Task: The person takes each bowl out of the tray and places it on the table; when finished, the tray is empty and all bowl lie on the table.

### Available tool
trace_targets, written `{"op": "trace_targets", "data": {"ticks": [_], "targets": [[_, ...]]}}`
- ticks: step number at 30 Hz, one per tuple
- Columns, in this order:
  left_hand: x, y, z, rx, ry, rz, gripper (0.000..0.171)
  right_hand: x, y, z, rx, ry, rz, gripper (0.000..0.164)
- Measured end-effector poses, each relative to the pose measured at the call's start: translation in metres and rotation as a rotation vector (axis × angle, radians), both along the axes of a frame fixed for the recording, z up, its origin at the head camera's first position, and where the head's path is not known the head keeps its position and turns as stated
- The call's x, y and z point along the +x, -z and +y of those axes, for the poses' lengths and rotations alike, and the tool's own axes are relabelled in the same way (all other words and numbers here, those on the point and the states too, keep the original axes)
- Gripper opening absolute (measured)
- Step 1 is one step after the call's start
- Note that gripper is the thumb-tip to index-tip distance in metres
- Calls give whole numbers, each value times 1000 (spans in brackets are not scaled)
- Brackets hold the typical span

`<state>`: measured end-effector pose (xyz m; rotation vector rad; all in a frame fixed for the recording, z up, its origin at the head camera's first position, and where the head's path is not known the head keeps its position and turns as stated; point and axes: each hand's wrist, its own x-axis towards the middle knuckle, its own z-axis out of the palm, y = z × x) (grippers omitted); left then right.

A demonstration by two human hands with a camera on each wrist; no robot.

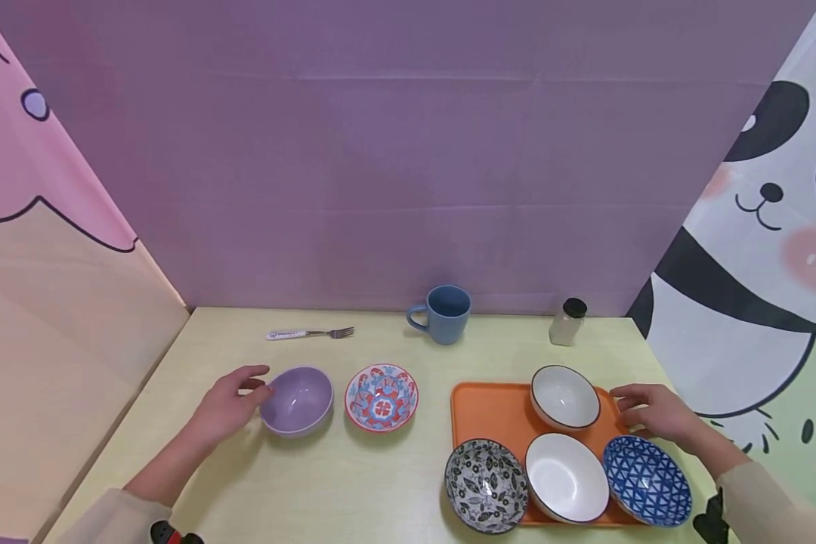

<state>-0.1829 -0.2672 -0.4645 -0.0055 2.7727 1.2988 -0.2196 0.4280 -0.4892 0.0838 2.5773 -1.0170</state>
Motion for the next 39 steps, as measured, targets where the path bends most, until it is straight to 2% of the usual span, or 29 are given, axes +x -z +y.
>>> {"op": "trace_targets", "data": {"ticks": [3, 8, 12, 16, 21, 24, 32, 39], "targets": [[-7, -14, 7, -61, -17, 111, 47, 0, -1, -1, 13, -7, -1, 55], [-16, -44, 33, 13, -24, 217, 38, -2, -3, -2, 27, -18, 10, 53], [-22, -63, 60, 97, 18, 250, 34, -3, -3, -2, 32, -17, 12, 54], [-31, -68, 87, 169, 79, 233, 34, -4, -4, -2, 23, -12, 6, 55], [-43, -66, 126, 241, 147, 171, 36, -6, -5, -1, 4, -5, -13, 55], [-47, -65, 151, 316, 201, 113, 39, -6, -4, 1, -5, -2, -24, 55], [-58, -61, 217, 532, 308, -131, 52, -7, -2, 7, -27, 7, -19, 55], [-71, -53, 255, 636, 328, -310, 56, -10, 3, 6, -21, 7, -27, 54]]}}
